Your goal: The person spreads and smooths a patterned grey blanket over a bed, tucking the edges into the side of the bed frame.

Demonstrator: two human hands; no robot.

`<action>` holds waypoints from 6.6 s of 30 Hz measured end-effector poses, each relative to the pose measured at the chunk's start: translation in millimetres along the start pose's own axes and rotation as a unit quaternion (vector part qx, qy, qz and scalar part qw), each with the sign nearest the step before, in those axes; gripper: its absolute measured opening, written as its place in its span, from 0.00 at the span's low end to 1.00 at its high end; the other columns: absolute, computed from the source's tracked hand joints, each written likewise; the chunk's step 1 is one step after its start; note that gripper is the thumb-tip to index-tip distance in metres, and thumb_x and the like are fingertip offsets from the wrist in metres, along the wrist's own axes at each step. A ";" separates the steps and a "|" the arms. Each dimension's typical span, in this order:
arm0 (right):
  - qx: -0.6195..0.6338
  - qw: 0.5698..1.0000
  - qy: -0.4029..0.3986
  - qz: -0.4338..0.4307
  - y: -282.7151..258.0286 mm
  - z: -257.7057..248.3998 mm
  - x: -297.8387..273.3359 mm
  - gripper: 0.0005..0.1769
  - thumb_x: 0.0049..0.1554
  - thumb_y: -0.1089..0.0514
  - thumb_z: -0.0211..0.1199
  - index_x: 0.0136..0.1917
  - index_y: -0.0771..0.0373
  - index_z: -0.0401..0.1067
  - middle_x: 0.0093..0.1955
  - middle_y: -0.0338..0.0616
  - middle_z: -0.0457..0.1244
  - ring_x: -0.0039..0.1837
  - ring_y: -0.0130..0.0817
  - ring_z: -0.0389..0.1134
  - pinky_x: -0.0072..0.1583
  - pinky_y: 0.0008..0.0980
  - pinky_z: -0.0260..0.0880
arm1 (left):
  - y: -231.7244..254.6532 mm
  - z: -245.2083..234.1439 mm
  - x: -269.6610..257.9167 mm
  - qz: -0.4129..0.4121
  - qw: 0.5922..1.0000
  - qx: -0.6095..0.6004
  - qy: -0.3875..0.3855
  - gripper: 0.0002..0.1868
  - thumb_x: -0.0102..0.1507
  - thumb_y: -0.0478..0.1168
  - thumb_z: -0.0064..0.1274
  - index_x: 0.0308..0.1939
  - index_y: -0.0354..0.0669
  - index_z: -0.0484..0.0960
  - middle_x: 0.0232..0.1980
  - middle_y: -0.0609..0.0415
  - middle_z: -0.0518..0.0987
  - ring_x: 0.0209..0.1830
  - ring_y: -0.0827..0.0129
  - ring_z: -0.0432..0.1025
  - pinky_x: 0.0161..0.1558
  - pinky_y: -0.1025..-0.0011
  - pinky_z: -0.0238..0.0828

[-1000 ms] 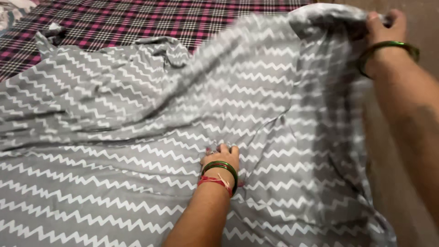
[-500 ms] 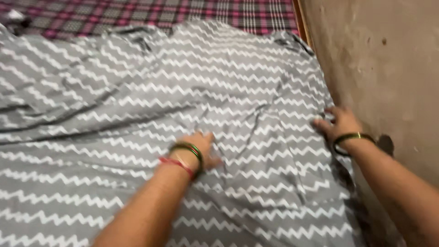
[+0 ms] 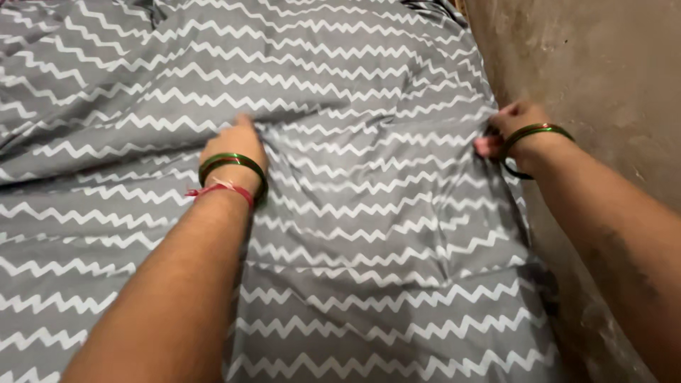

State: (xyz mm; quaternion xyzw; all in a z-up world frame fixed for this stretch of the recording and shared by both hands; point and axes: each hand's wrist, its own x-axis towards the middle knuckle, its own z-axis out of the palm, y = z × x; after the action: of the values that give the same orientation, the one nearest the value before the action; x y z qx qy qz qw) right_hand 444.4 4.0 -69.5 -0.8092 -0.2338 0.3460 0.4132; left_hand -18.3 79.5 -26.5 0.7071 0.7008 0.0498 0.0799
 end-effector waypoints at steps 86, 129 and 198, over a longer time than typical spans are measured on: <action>0.195 0.931 -0.099 0.293 229.6 -83.1 -361.5 0.51 0.56 0.22 0.51 0.74 0.65 0.68 0.71 0.52 0.66 0.71 0.44 0.66 0.69 0.44 0.65 | 87.6 8.5 -257.2 0.437 0.865 -0.141 -0.202 0.44 0.58 0.57 0.60 0.75 0.59 0.59 0.82 0.53 0.48 0.83 0.60 0.38 0.77 0.51 0.24; 0.093 0.971 -0.111 0.189 521.0 -112.3 -564.4 0.19 0.64 0.50 0.51 0.60 0.62 0.74 0.60 0.46 0.70 0.62 0.35 0.66 0.66 0.37 0.63 | 217.9 23.1 -488.2 0.672 0.630 0.097 -0.376 0.15 0.64 0.49 0.47 0.44 0.54 0.88 0.50 0.46 0.82 0.53 0.49 0.76 0.57 0.54 0.72; 0.087 0.990 -0.075 0.082 209.1 -106.3 -476.6 0.49 0.55 0.23 0.44 0.76 0.56 0.62 0.76 0.45 0.60 0.77 0.36 0.57 0.74 0.38 0.53 | 136.4 23.5 -317.8 0.550 0.829 -0.068 -0.074 0.42 0.59 0.65 0.51 0.74 0.55 0.64 0.80 0.51 0.56 0.80 0.56 0.47 0.73 0.47 0.41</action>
State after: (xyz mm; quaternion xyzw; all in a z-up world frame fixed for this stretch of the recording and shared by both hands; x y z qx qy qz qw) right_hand 233.4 -481.3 -23.7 -0.7581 -0.1665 0.4577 0.4337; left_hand 116.1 -239.7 -11.4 0.9700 0.1826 0.0809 0.1389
